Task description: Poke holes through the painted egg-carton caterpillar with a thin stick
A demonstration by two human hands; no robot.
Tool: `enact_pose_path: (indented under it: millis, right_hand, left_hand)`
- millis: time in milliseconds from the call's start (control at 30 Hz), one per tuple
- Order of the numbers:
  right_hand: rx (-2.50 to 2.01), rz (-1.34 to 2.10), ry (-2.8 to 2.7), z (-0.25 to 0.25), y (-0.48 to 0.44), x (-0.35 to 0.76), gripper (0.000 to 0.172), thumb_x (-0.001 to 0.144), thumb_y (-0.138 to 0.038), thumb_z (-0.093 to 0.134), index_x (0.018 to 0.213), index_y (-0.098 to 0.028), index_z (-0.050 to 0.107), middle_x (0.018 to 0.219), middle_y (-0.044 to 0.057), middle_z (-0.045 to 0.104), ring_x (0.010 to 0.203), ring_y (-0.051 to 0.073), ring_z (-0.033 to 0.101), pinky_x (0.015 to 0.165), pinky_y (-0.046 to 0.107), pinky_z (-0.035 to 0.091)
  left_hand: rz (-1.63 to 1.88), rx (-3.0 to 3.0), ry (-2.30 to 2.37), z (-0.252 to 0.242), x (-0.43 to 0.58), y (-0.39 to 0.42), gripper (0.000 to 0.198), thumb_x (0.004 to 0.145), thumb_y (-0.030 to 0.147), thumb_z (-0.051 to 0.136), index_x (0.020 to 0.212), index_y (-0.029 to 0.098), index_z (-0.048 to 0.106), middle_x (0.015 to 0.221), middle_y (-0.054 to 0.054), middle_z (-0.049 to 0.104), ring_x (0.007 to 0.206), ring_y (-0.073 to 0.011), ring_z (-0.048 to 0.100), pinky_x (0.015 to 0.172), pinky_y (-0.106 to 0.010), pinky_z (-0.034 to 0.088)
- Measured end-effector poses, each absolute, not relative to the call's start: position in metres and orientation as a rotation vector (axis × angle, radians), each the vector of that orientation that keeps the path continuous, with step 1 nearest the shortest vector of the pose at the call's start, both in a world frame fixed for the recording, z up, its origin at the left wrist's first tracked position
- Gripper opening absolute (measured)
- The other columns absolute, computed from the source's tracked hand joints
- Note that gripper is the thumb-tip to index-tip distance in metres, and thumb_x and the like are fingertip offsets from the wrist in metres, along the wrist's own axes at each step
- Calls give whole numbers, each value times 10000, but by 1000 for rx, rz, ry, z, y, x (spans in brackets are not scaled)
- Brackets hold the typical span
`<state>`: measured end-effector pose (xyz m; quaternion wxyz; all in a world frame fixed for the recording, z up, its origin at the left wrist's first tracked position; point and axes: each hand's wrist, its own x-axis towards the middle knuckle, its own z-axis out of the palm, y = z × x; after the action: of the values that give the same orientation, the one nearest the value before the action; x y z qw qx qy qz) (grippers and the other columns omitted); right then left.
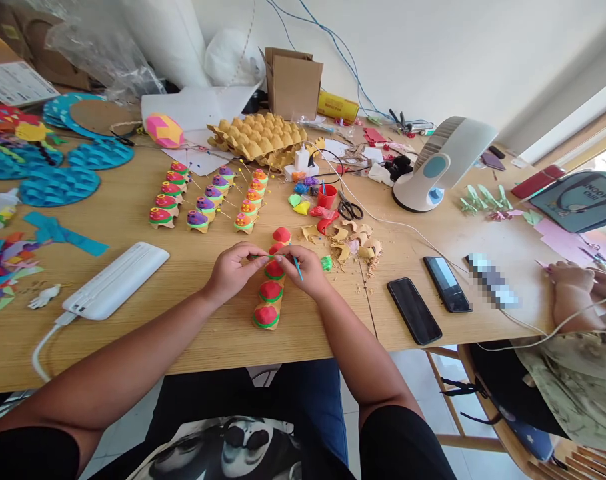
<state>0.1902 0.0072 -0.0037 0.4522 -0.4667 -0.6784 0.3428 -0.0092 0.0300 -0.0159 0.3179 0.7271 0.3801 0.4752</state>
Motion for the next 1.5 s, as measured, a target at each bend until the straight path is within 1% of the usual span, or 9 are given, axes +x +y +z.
enact_pose_path:
  millis: [200,333,467,567,800,1000,1100,1267,1500]
  right_hand:
    - [-1161,839,-1693,-1,6,191,522,923,-685,569,830,-192,717,693,24,644,632,138,531,614,275,452]
    - [-1189,833,-1693,-1,7,192,553,926,-706,541,770,-193,677,678,19,626,629,135,520,612,273,442]
    - [-1204,850,-1683,-2,10,194,492,908,-670,600,833,-194,696,673,1,597,603,124,477,576,263,409]
    - [-1204,846,-1664,-5,13,197,439,885,-629,659,901,-195,723,666,-9,573,585,119,447,554,265,380]
    - [-1229,812,-1659,-6,17,202,433,907,-615,641,898,-192,729,692,1,617,618,126,500,596,272,412]
    - [-1234,861,-1665,-2,15,203,453,938,-624,590,875,-194,717,738,25,673,682,147,588,657,281,467]
    - [-1191,956,-1607,-2,15,202,439,893,-630,652,939,-199,722,783,30,698,690,146,600,668,285,495]
    - [-1042,1198,-1480,-5,13,196,505,752,-598,818,1084,-237,698,993,54,753,861,187,688,777,325,573]
    - [-1105,1030,-1493,-6,11,192,429,811,-621,751,900,-204,704,808,32,704,701,145,611,640,283,507]
  left_hand:
    - [1199,1940,1009,-15,-10,29,334,975,430,593,759,214,729,779,-52,718,775,-196,645,762,-330,498]
    - [1175,1904,965,-13,-9,29,255,960,427,624,980,230,784,975,-61,768,906,-206,680,827,-322,524]
    - [1187,1752,938,-17,-8,31,311,970,393,607,1186,227,758,1190,-80,743,1103,-216,671,981,-337,519]
    - [1195,1548,937,-24,-7,35,352,950,392,634,1242,216,718,1216,-84,733,1088,-202,679,988,-339,524]
    - [1255,1291,988,-30,-5,41,311,796,442,789,931,175,704,907,-41,728,846,-161,670,826,-297,536]
    - [1264,1213,976,-30,-5,42,344,762,456,820,932,175,718,881,-36,729,799,-153,656,776,-292,541]
    - [1252,1204,927,-30,-5,41,329,755,431,834,935,179,724,889,-33,733,793,-146,655,783,-292,550]
    - [1234,1247,893,-29,-5,38,305,771,416,829,945,183,736,915,-39,746,826,-154,669,815,-302,559]
    - [1183,1257,790,-28,-4,36,299,774,377,848,983,190,744,995,-53,772,949,-190,714,922,-351,565]
